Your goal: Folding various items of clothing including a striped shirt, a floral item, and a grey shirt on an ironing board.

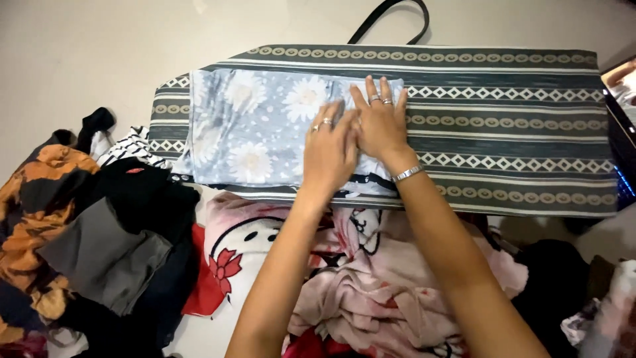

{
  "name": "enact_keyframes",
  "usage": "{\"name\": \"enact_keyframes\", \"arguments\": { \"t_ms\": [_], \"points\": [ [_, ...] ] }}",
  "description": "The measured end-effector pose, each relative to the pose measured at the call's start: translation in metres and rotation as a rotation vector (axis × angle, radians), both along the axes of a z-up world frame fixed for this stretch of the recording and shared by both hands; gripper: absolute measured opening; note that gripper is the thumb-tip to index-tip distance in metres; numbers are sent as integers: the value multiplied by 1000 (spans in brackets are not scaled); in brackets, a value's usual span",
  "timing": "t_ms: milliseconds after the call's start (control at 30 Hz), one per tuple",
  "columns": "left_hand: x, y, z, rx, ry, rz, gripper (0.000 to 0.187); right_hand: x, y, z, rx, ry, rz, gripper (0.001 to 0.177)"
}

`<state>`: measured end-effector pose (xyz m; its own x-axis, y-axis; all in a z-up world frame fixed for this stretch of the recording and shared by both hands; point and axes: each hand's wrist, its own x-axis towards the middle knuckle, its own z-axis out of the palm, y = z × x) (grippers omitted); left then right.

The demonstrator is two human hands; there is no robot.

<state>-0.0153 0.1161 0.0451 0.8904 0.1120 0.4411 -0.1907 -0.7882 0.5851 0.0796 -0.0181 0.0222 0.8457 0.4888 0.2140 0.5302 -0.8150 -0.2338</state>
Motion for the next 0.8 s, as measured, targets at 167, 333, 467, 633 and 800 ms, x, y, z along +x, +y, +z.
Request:
{"name": "enact_keyframes", "arguments": {
  "t_ms": [167, 333, 467, 633, 800],
  "points": [
    [13, 5, -26, 208, 195, 110, 59, -3, -3, 1, 105, 9, -66, 53],
    [11, 1, -33, 227, 290, 170, 67, -17, -24, -20, 347, -112, -216, 46],
    [11, -1, -37, 243, 247, 187, 66, -35, -41, -5, 496, 30, -381, 60],
    [12, -4, -41, 273, 254, 188, 67, -41, -55, 25, 460, 276, -434, 83],
    [15, -19, -40, 250, 257, 181, 70, -32, -75, 11, 533, 511, -434, 68]
  ]
}}
